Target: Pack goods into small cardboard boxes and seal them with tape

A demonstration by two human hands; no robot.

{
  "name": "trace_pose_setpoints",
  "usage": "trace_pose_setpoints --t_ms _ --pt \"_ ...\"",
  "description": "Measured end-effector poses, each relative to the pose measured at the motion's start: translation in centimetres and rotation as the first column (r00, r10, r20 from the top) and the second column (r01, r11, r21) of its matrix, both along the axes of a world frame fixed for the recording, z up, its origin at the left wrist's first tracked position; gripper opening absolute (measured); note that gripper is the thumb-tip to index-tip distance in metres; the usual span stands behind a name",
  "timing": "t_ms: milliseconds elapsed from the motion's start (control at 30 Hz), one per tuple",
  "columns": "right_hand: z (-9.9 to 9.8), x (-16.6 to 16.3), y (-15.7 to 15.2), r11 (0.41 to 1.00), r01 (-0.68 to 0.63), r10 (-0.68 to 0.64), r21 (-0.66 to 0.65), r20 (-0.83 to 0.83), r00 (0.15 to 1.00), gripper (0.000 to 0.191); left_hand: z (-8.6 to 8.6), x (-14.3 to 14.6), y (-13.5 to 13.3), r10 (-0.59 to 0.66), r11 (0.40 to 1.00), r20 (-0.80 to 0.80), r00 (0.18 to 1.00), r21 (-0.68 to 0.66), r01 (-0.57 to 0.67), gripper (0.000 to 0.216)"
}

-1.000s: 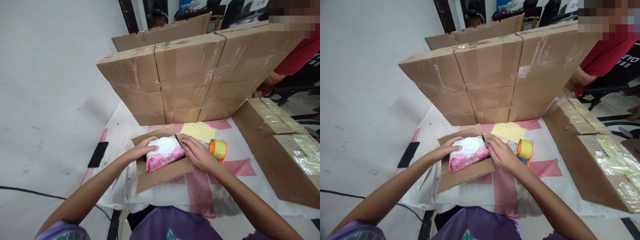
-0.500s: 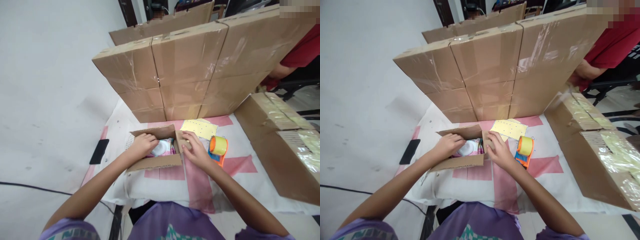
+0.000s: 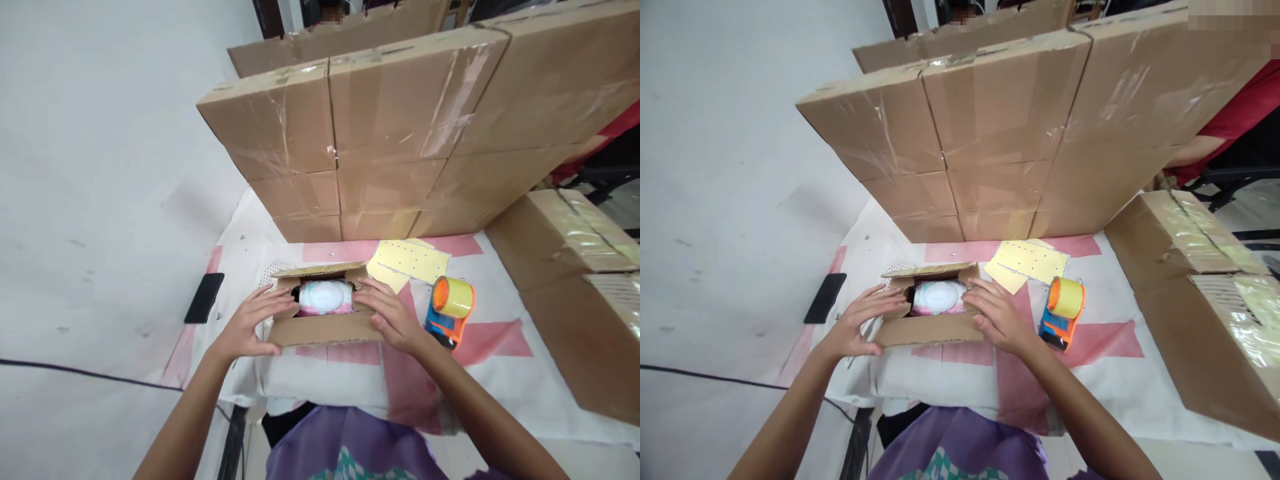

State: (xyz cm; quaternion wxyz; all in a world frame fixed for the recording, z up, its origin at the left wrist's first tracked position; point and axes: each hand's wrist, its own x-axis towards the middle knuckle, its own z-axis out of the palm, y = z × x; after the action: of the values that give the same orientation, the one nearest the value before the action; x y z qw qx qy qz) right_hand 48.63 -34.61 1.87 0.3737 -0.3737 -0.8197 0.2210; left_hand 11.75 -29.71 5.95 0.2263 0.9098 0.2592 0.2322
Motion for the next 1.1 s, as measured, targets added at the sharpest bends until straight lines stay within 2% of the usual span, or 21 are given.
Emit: trace_pose_setpoints --t_ms 67,133,200,267,333,400,467,500,567,600,633,667,700,733,767,833,900,933,1000,1100 --pt "0.0 0.2 -0.2 1.000 0.006 -0.008 -0.025 -0.050 0.999 0.054 1.1 0.5 -0.3 0.035 0.997 0.050 0.998 0.064 -0.038 0.053" --pt "0.0 0.2 -0.4 0.998 -0.004 -0.002 -0.064 -0.094 0.996 0.057 2.0 1.1 -0.3 0.144 0.974 0.089 0.986 0.165 -0.157 0.032" --pt "-0.2 -0.2 -0.6 0.995 0.050 -0.061 -0.089 -0.131 0.989 0.053 2.5 2.1 0.1 0.311 0.910 0.075 0.948 0.266 -0.319 0.024" --pt "-0.1 -1.2 -0.7 0.979 0.179 -0.195 -0.101 -0.172 0.966 0.048 2.5 3.6 0.9 0.411 0.861 0.008 0.912 0.327 -0.390 0.027" --pt "0.4 -2.2 -0.9 0.939 0.323 -0.341 -0.117 -0.193 0.920 0.053 2.1 5.1 1.6 0.374 0.888 -0.085 0.924 0.322 -0.329 0.034" --pt "1.3 -2.3 -1.4 0.894 0.436 -0.447 -0.103 -0.159 0.880 0.059 1.5 6.3 1.9 0.266 0.934 -0.154 0.952 0.284 -0.215 0.042" --pt "2.0 -0.9 -2.3 0.799 0.600 -0.600 -0.042 -0.122 0.791 0.057 0.8 6.8 1.5 0.195 0.955 -0.201 0.960 0.260 -0.139 0.048" --pt "2.1 0.4 -2.9 0.713 0.701 -0.695 -0.001 -0.129 0.707 0.056 0.4 6.8 1.2 0.180 0.959 -0.225 0.958 0.259 -0.119 0.053" --pt "1.5 3.9 -3.9 0.473 0.881 -0.860 0.020 -0.208 0.467 0.058 -0.3 6.8 0.2 0.172 0.959 -0.294 0.940 0.267 -0.092 0.069" --pt "0.9 5.8 -4.3 0.356 0.934 -0.905 -0.026 -0.258 0.338 0.063 -0.7 6.7 -0.2 0.178 0.958 -0.333 0.926 0.275 -0.086 0.077" --pt "0.0 7.6 -4.5 0.287 0.950 -0.925 -0.127 -0.295 0.240 0.069 -1.0 6.8 -0.5 0.195 0.954 -0.365 0.911 0.284 -0.090 0.081" --pt "-0.9 9.1 -4.7 0.274 0.921 -0.932 -0.276 -0.311 0.184 0.075 -1.3 6.9 -0.8 0.216 0.950 -0.389 0.896 0.294 -0.101 0.082" --pt "-1.8 10.3 -4.7 0.300 0.844 -0.938 -0.445 -0.299 0.176 0.077 -1.5 7.0 -0.8 0.237 0.946 -0.406 0.883 0.302 -0.115 0.080" --pt "-2.6 11.2 -4.7 0.352 0.720 -0.934 -0.599 -0.280 0.223 0.076 -1.6 7.2 -0.8 0.257 0.943 -0.417 0.872 0.306 -0.131 0.078" --pt "-3.2 11.7 -4.6 0.397 0.576 -0.915 -0.715 -0.261 0.307 0.072 -1.6 7.4 -0.6 0.269 0.941 -0.426 0.864 0.308 -0.141 0.077" --pt "-3.8 11.9 -4.3 0.444 0.360 -0.836 -0.820 -0.236 0.495 0.062 -1.3 7.6 -0.1 0.269 0.942 -0.446 0.854 0.306 -0.138 0.073" --pt "-3.7 11.6 -4.2 0.480 0.299 -0.753 -0.825 -0.212 0.623 0.056 -0.6 7.7 0.1 0.261 0.941 -0.450 0.854 0.314 -0.122 0.069" --pt "-3.6 11.2 -4.2 0.494 0.309 -0.731 -0.813 -0.196 0.653 0.054 -0.2 7.7 0.1 0.262 0.938 -0.438 0.860 0.327 -0.119 0.068" --pt "-3.1 10.0 -4.5 0.538 0.357 -0.718 -0.763 -0.193 0.669 0.049 0.3 7.9 -0.8 0.279 0.919 -0.361 0.890 0.369 -0.139 0.068" --pt "-2.3 6.8 -5.7 0.626 0.462 -0.726 -0.628 -0.253 0.639 0.037 0.1 9.9 -4.0 0.306 0.871 -0.030 0.951 0.412 -0.267 0.047"
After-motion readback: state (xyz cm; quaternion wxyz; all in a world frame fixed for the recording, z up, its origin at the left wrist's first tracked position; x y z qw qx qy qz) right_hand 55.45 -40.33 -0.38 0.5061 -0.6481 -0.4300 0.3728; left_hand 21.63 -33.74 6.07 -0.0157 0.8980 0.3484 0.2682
